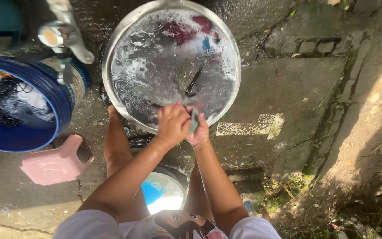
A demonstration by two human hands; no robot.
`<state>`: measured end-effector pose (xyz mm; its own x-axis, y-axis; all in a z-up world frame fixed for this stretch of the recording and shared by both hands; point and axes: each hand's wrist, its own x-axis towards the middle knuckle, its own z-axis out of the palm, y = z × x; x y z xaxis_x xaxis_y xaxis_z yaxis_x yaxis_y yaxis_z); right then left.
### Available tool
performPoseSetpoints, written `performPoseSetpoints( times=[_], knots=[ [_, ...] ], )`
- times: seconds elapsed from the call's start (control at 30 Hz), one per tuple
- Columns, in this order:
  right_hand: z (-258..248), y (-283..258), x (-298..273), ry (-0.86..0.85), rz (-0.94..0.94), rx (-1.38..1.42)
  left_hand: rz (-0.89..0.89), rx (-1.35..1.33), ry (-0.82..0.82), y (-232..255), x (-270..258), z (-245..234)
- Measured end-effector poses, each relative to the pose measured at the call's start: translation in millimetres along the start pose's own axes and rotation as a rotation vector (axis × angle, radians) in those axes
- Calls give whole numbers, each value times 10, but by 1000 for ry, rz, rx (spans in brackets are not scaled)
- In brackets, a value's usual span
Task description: The person scrubs sandals with a brush in a basin of soapy water, then washes and rinses clothes by hand in a metal basin under running water.
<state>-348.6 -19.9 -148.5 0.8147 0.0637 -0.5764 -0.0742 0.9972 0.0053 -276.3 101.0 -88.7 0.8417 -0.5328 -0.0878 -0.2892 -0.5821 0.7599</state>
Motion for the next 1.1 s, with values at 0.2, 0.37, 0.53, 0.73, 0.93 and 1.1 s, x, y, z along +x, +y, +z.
performPoseSetpoints(
  times=[0.2,0.37,0.53,0.73,0.93,1.1],
  knots=[
    [501,-120,215,341,-87,-475,-158,-6,297,77,277,-567],
    [1123,-239,413,461,-160,-718,-290,-110,278,19,134,-638],
    [1335,-242,557,554,-183,-762,-342,-122,243,28,-14,-628],
    [1061,-244,867,693,-194,-747,-311,-142,236,35,-81,-779],
    [1953,-385,1599,258,-52,-699,-333,-140,211,-62,-168,-961],
    [3489,-538,2569,-313,-893,-1299,-371,-137,186,-199,-257,-1187]
  ],
)
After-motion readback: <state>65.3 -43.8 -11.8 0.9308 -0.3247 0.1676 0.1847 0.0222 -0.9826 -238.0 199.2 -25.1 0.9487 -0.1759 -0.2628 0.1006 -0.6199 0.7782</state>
